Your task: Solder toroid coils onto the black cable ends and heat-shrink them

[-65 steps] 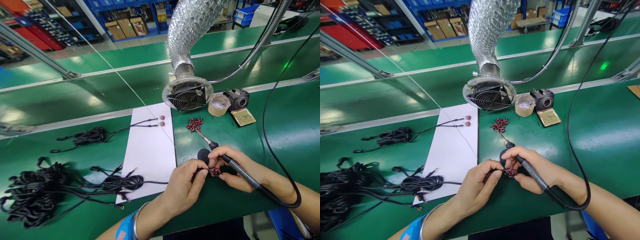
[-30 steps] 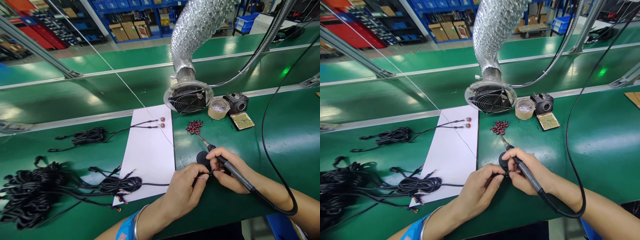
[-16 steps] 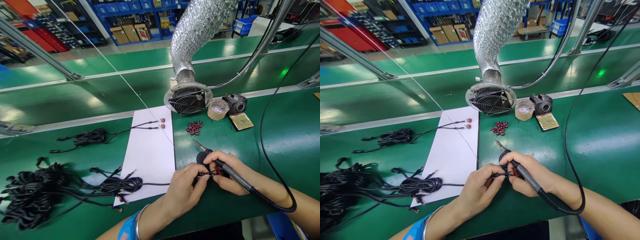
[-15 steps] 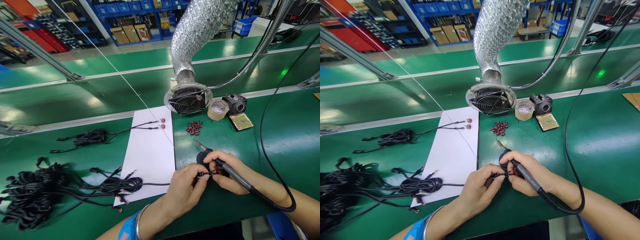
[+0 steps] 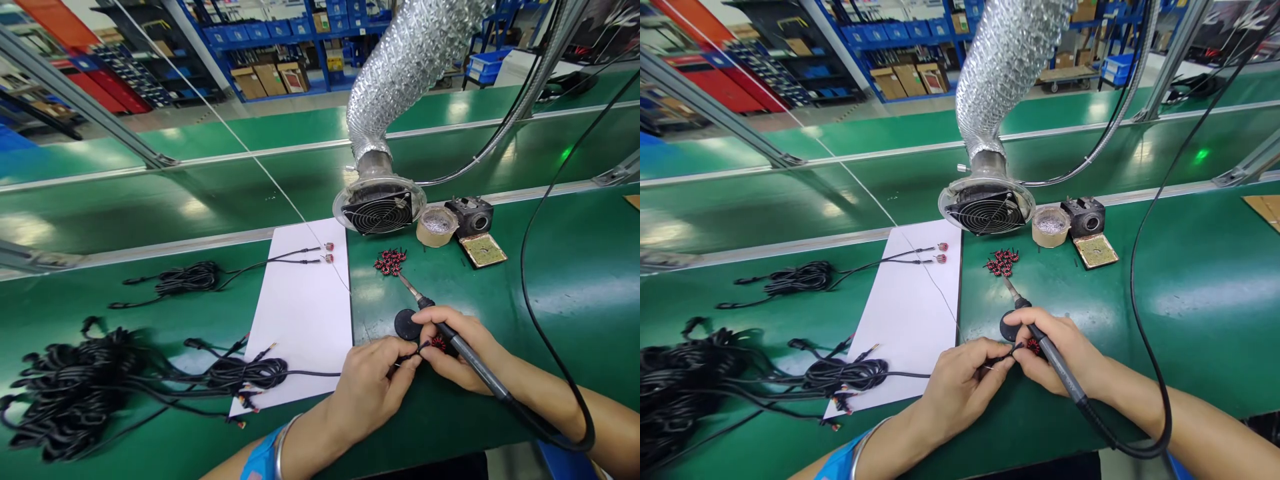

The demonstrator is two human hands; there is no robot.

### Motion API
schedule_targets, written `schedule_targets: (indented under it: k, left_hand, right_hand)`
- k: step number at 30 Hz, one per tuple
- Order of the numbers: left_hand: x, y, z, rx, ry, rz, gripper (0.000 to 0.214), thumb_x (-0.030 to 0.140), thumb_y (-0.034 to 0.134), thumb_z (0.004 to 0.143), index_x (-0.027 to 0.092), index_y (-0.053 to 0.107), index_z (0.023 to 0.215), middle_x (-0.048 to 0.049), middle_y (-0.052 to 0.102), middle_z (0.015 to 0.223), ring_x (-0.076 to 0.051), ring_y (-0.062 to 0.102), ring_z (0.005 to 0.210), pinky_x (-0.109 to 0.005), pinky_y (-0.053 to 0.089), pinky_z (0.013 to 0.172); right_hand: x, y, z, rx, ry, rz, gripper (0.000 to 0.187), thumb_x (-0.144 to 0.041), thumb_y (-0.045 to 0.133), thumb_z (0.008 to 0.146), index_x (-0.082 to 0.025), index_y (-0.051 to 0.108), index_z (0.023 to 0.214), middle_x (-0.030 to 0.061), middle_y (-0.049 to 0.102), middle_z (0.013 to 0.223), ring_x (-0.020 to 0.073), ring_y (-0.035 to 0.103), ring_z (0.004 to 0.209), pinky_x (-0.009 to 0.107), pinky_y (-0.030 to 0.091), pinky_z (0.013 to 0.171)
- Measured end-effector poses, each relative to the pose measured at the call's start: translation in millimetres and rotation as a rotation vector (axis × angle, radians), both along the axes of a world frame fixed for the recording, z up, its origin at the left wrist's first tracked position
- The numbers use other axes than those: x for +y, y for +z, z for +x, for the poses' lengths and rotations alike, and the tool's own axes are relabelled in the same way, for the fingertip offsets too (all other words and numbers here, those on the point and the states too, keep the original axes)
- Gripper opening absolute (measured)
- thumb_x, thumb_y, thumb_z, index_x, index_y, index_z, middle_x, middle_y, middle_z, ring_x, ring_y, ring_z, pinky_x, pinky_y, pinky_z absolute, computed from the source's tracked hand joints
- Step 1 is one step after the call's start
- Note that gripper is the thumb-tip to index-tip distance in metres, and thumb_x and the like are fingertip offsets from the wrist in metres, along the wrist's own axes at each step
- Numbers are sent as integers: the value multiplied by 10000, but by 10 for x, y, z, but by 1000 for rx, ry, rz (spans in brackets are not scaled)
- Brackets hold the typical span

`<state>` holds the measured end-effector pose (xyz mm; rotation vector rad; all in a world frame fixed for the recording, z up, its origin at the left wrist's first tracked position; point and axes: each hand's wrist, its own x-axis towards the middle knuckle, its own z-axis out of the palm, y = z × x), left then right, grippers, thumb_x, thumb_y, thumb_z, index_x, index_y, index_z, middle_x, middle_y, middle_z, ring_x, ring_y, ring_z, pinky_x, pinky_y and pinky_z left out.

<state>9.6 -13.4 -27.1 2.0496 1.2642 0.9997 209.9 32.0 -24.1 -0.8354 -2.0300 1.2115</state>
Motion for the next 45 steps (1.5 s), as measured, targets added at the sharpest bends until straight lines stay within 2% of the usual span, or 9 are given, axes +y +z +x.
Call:
schedule_targets:
  k: [6,14,18,26,35,38,41,43,45]
  left_hand:
    - [4,10,-7,84,-4,125,90,173,572,918,178,639,979,-24,743,794,-151,688,653,-237,519,607]
    - [46,-122,-4,202,-63,370,155,168,469,953,171,603,1032,-47,727,766,-174,680,635,-262,522,591]
    - [73,-151,18,252,-45,447,185,191,423,973,164,592,1045,-25,691,674,-170,639,539,-267,469,504]
    - [112,-169,70,131,-38,305,173,192,419,948,191,581,887,-6,655,650,-143,617,539,-233,447,522]
    - [85,-214,7,171,-62,235,154,199,428,937,204,582,927,-5,661,683,-156,628,577,-258,452,551]
    - [70,-103,30,271,-59,203,180,221,423,959,203,602,963,-15,701,748,-178,665,648,-284,487,613]
    - [88,143,-72,431,-60,141,238,252,392,985,190,613,1046,-52,741,908,-216,701,780,-330,523,706]
    - [94,338,-298,579,-36,11,277,281,373,994,186,630,1036,-60,740,863,-230,706,758,-347,533,704]
    - [53,511,-637,711,-18,-157,291,288,383,986,200,660,992,-57,751,845,-242,716,758,-348,537,692]
  right_hand:
    - [-9,-70,31,22,-58,230,419,-136,609,879,-268,493,1260,18,664,920,124,655,774,230,540,733]
    - [29,-82,34,75,-8,390,381,-89,595,841,-296,553,1158,-7,680,814,119,594,621,206,487,580]
    - [19,-108,69,74,4,422,408,-73,594,828,-283,546,1174,-2,676,835,116,594,637,199,499,597]
    - [84,-176,95,113,25,535,436,-3,528,814,-219,533,1193,32,664,892,120,633,728,211,532,688]
    - [139,-111,71,91,52,577,362,-16,566,837,-231,544,1127,16,664,806,129,593,679,257,525,654]
    - [128,-141,138,71,91,647,369,-8,555,844,-203,563,1157,44,688,861,146,628,731,281,550,706]
    - [154,-178,233,-1,79,730,396,2,572,847,-185,593,1195,61,705,908,170,670,816,283,561,759]
    - [200,-199,280,-53,68,768,381,-17,600,848,-197,625,1183,56,712,931,178,687,832,274,566,754]
    - [242,-210,300,-70,64,805,355,-45,621,849,-211,652,1161,44,718,953,180,699,827,269,574,739]
